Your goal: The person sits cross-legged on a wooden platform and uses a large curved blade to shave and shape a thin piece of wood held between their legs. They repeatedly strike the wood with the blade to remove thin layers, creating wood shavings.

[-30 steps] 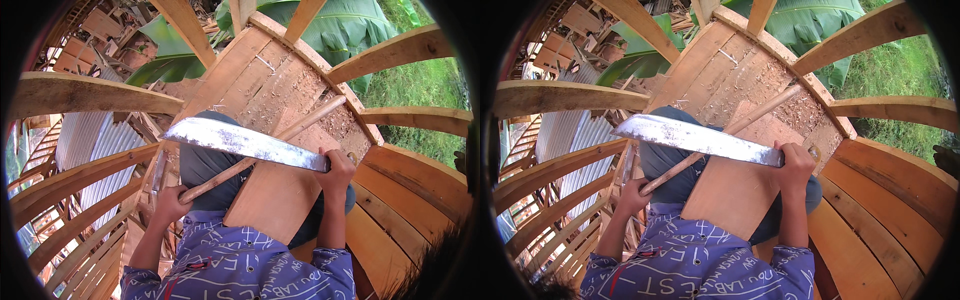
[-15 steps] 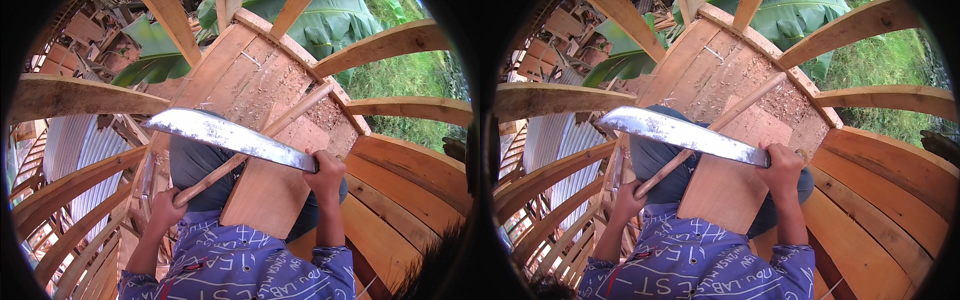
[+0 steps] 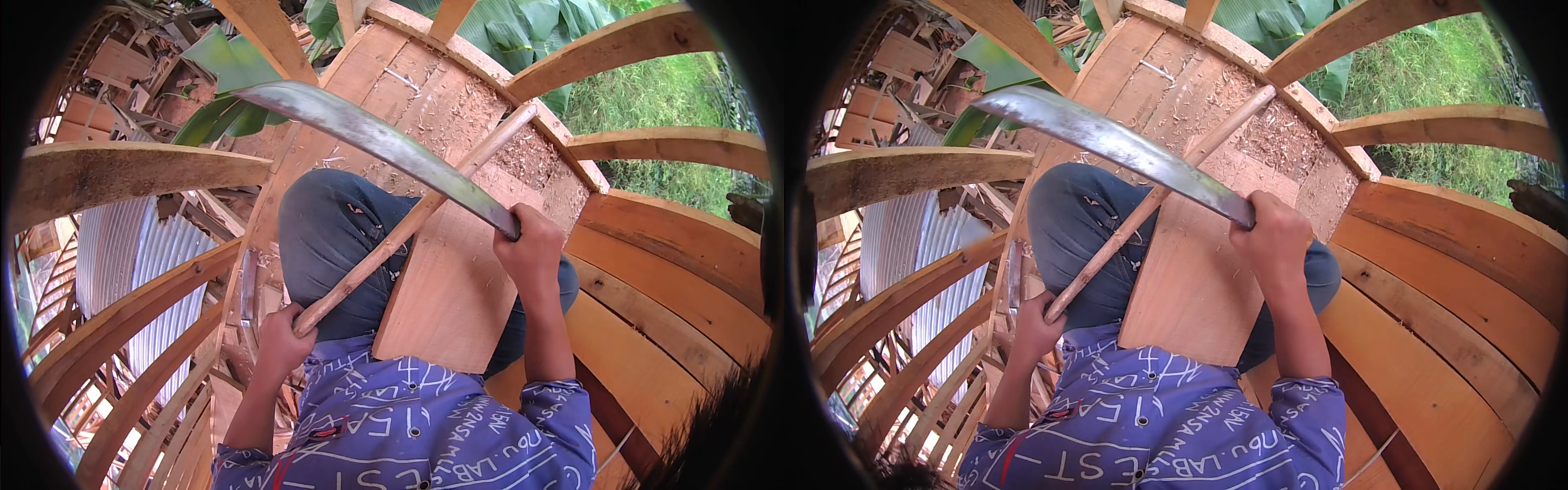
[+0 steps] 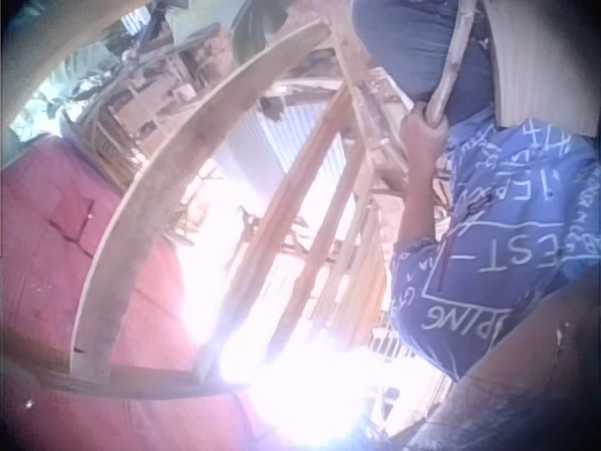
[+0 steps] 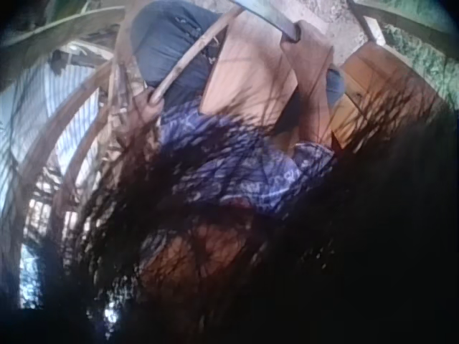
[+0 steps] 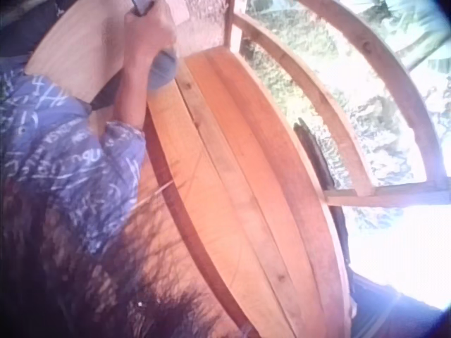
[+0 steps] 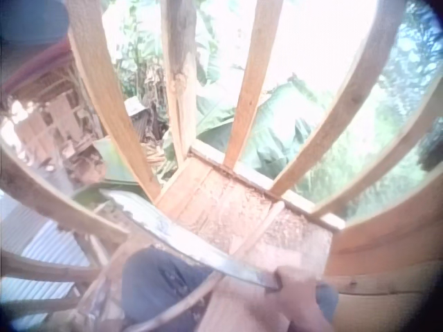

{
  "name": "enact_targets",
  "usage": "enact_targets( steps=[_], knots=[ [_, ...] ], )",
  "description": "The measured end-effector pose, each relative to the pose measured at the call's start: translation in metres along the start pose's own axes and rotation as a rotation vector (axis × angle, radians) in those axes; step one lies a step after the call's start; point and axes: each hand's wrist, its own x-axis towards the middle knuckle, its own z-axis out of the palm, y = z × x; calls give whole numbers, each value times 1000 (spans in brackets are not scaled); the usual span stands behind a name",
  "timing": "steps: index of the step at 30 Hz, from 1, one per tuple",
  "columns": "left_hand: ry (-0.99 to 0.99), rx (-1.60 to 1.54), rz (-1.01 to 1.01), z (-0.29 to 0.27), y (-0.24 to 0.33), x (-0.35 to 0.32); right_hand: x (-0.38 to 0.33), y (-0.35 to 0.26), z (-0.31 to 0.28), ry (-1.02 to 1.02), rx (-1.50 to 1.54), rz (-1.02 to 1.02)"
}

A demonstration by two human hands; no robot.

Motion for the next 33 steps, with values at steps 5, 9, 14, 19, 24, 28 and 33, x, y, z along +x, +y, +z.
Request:
enact_targets(
  steps=[5, 9, 14, 19, 24, 28, 33],
  knots=[
    [4, -68, -39, -1, 4, -3, 13, 1, -5, -8, -55, 30],
    [17, 1, -11, 3, 7, -2, 7, 16, 6, -3, -133, 130],
    [-17, -41, -28, 7, 6, 0, 4, 0, 4, -30, -35, 41],
    [-27, -95, 9, 3, -4, 0, 15, 20, -4, 14, -148, 58],
    [-48, -79, -31, 1, 2, -1, 7, 14, 1, -74, -101, 136],
    [-18, -70, -15, 6, 0, 0, 5, -11, -1, -117, 1, 34],
    [-12, -62, -63, 3, 6, -5, 12, 10, 4, -88, -70, 13]
  ],
)
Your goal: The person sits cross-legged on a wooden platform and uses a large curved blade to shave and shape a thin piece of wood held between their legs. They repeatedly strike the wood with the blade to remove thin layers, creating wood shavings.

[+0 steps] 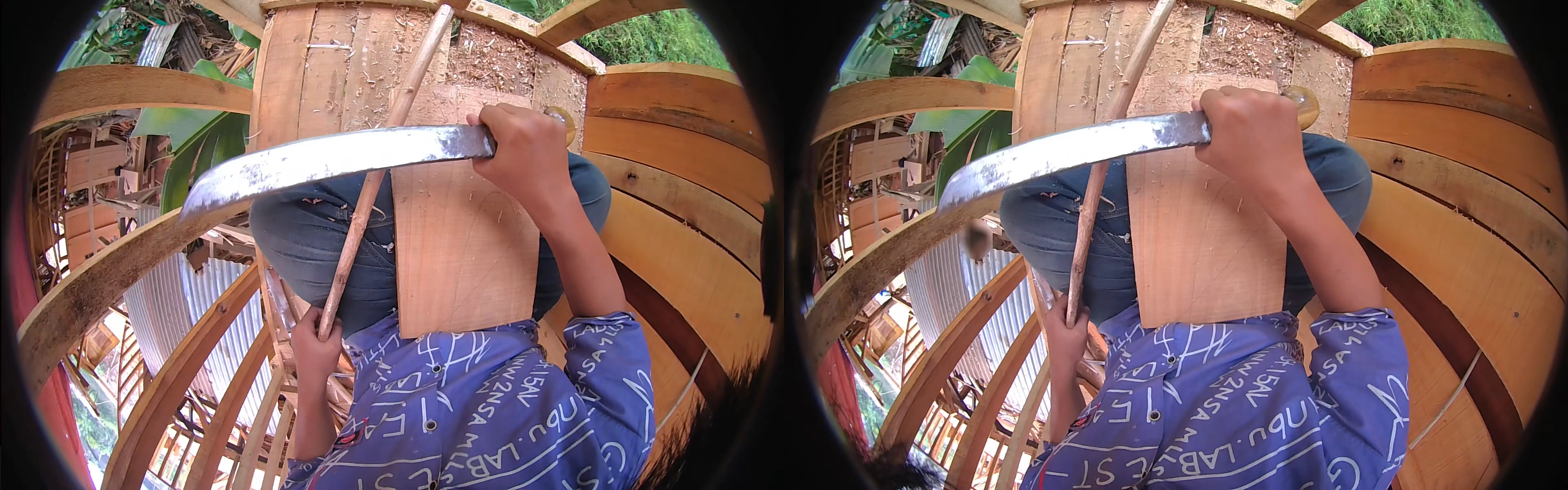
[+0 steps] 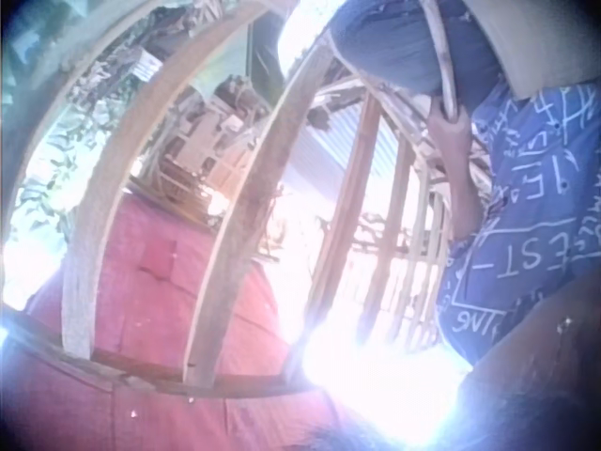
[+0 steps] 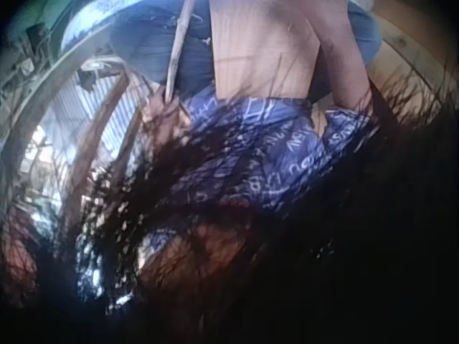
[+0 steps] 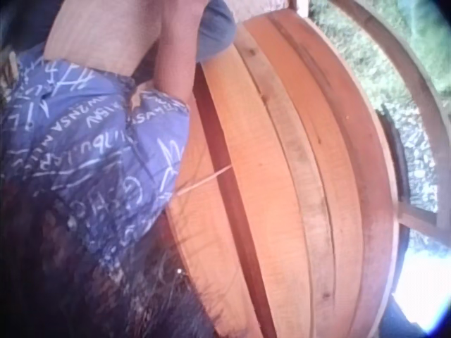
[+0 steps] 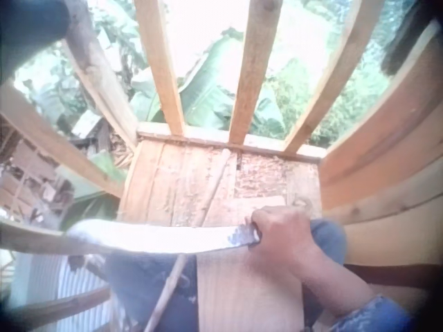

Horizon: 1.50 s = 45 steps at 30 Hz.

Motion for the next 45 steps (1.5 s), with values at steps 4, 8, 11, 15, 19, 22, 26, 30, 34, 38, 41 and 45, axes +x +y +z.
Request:
enact_targets(
  steps=[4, 8, 11, 15, 19, 22, 26, 30, 34, 38, 41, 45],
  knots=[
    [-2, 12, 8, -2, 10, 0, -7, 16, 2, 50, -7, 130],
    [-53, -10, -42, -5, 10, 2, -2, 21, 8, 98, -6, 108],
    [-43, -15, -18, -3, 3, 3, 2, 29, 10, 161, -60, 172],
    [-52, -11, -44, -6, 13, 1, 6, 44, 10, 102, -107, 231],
    [-28, 15, -11, -1, 5, 1, 2, 23, 7, 75, 6, 200],
    [-27, -8, 15, 1, -1, 3, -1, 0, 3, 4, 60, 154],
    [-37, -25, 18, -1, -3, 3, -1, -9, 10, 15, 92, 19],
    [-31, -55, -7, -2, -3, 0, 13, 11, 9, 101, 40, 93],
    [-98, -8, -27, -10, 8, 6, 13, 54, 14, 61, -70, 293],
    [-117, -28, -18, -10, -2, 7, 4, 41, 19, 91, -29, 254],
    [-106, -64, 20, -8, -2, 7, 3, 20, 15, 41, 89, 210],
    [-113, -61, 9, -8, 6, 6, -4, -2, 8, -1, 114, 63]
  ],
)
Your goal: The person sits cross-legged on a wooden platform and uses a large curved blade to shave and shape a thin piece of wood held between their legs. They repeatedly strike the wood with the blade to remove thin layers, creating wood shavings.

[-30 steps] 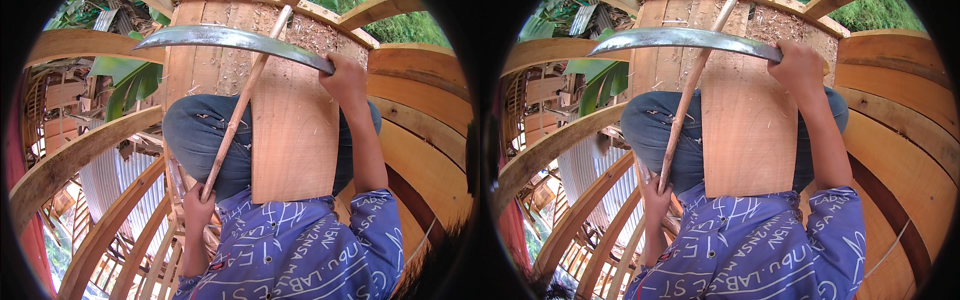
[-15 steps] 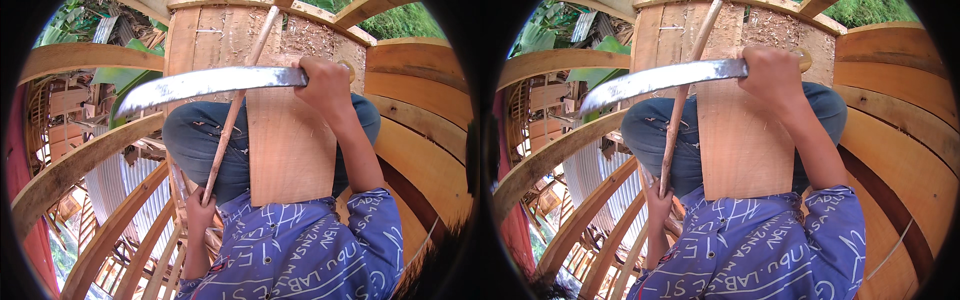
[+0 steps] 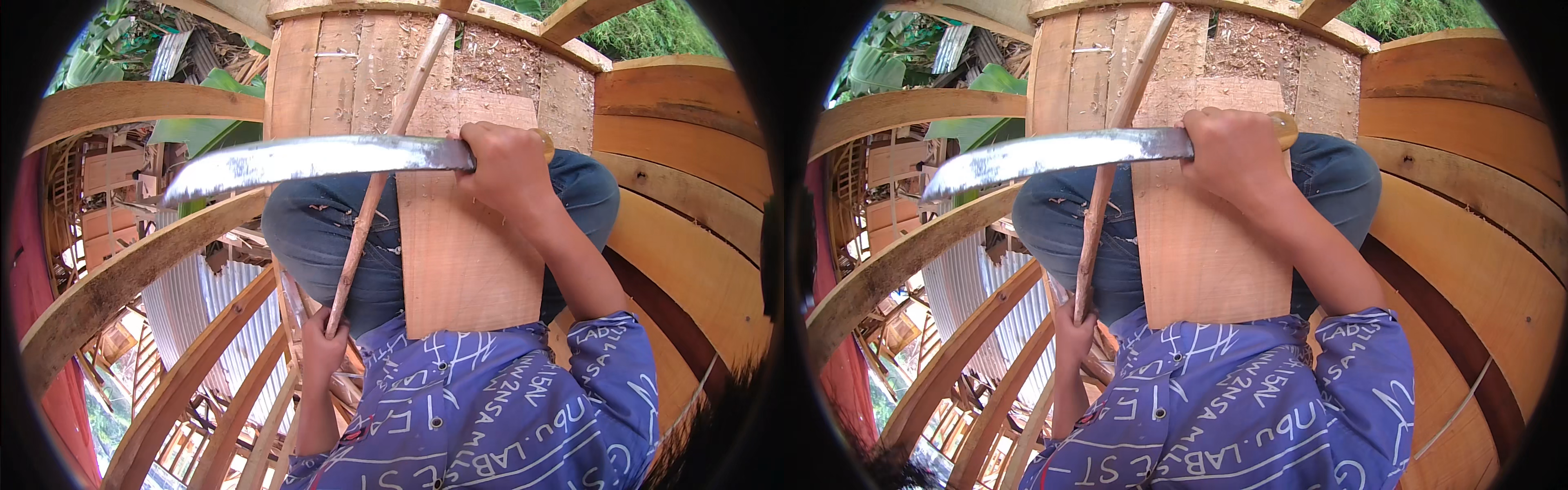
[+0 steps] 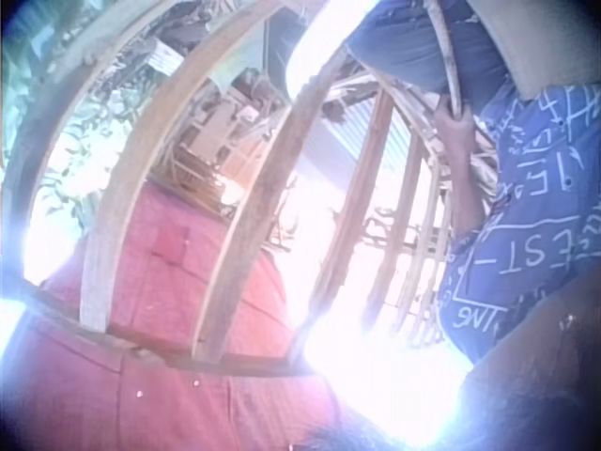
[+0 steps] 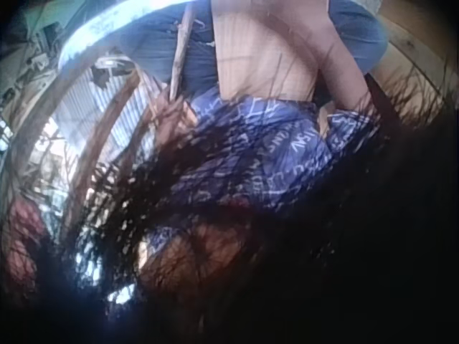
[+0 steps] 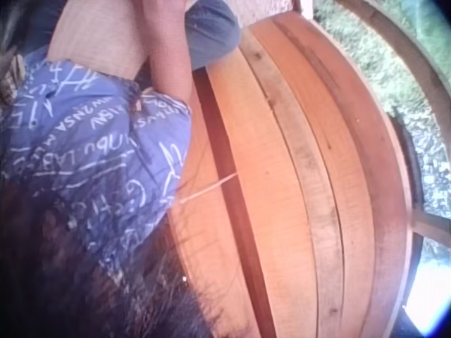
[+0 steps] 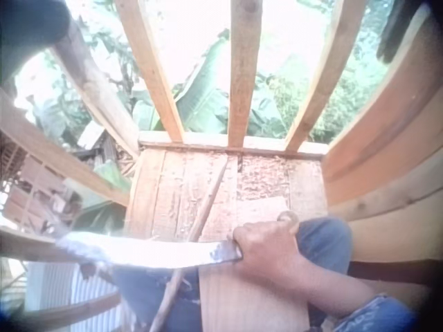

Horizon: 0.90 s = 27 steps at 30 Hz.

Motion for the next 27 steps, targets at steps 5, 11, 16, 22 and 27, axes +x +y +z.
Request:
enact_targets(
  steps=[5, 11, 16, 22, 27],
  knots=[
    [5, -40, 11, 0, -4, -3, 13, 24, 3, 138, -41, -59],
    [2, -24, 3, -2, -6, 1, 20, 58, 8, 138, -167, 173],
    [5, -31, -27, -1, -2, -5, 13, 25, 8, 119, -40, 67],
    [61, -23, 13, 3, 2, -8, 14, 11, 7, 104, 42, -152],
    [39, -34, -6, 1, 4, -6, 31, 60, 0, 48, -126, 207]
  ],
)
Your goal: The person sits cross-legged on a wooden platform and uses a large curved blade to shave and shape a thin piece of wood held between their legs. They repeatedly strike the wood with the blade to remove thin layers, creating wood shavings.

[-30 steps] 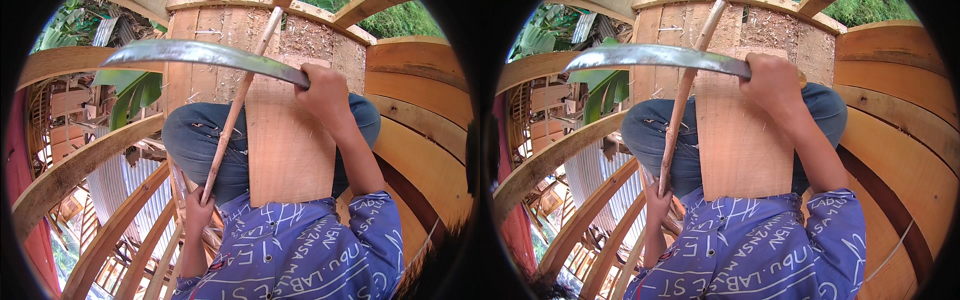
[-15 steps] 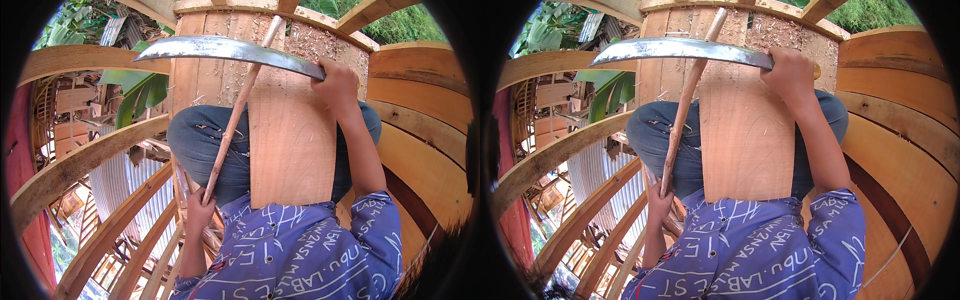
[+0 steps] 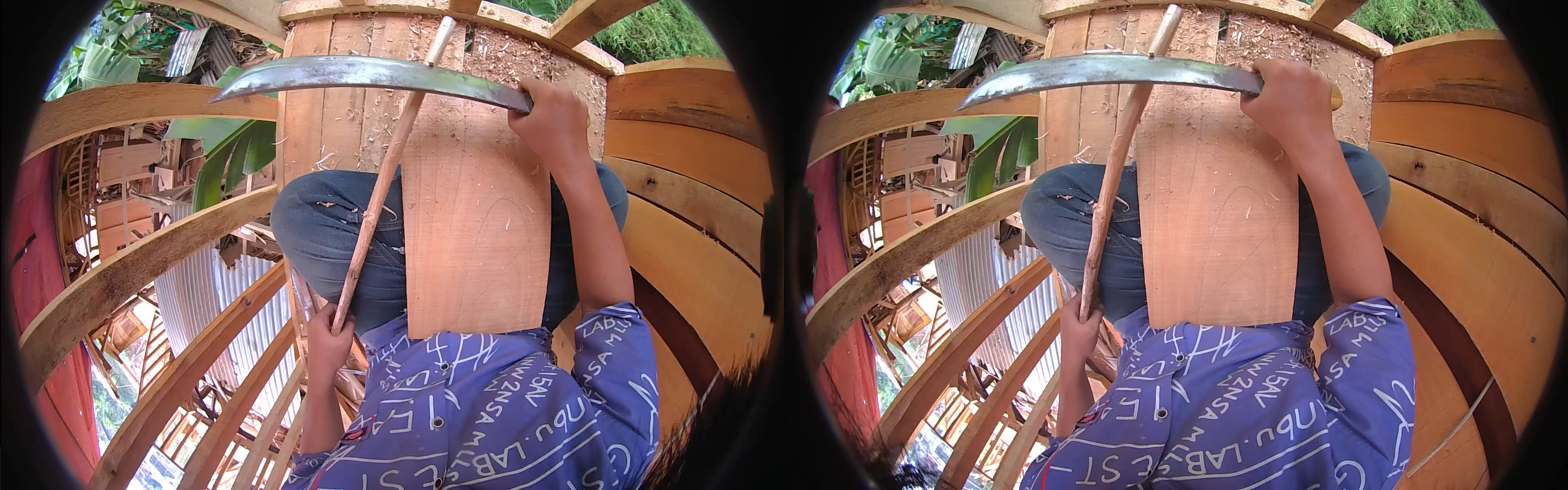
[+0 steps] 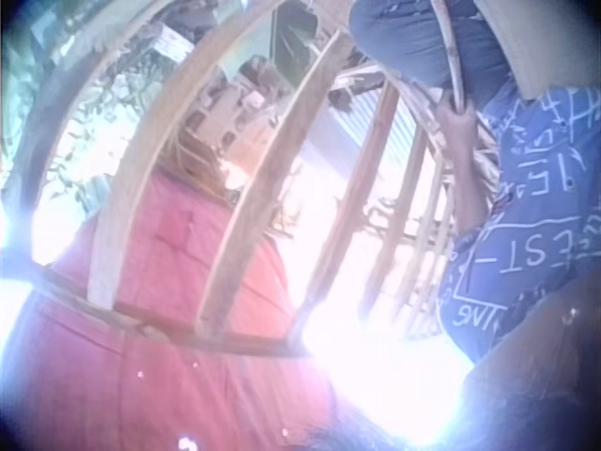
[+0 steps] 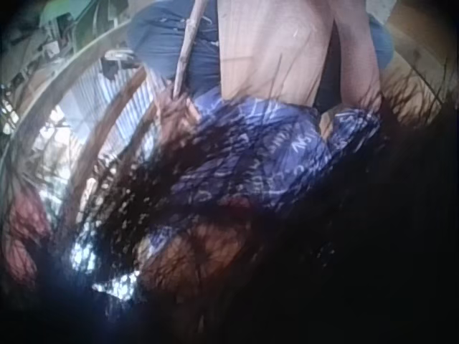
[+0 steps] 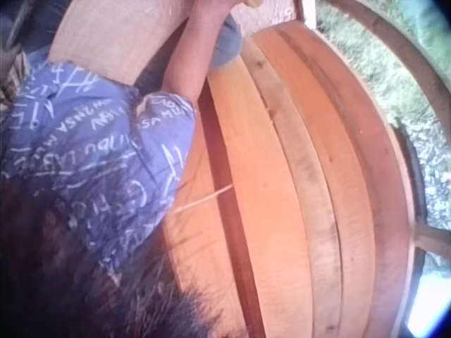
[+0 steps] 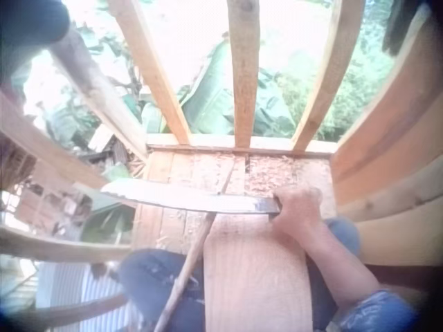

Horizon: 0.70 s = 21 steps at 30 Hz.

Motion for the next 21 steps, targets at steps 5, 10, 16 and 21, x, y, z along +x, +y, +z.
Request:
enact_targets(
  steps=[5, 10, 16, 21],
  knots=[
    [-18, -15, -10, 0, -5, 1, -14, -14, 6, 72, 33, -106],
    [23, 2, -11, 2, -5, -2, -24, -44, -4, -21, 146, -300],
    [54, 56, 20, 3, -7, -4, 24, 17, 11, 60, -23, 21],
    [138, 82, 33, 15, -9, -3, 36, 76, 7, 1, -79, 429]
  ],
)
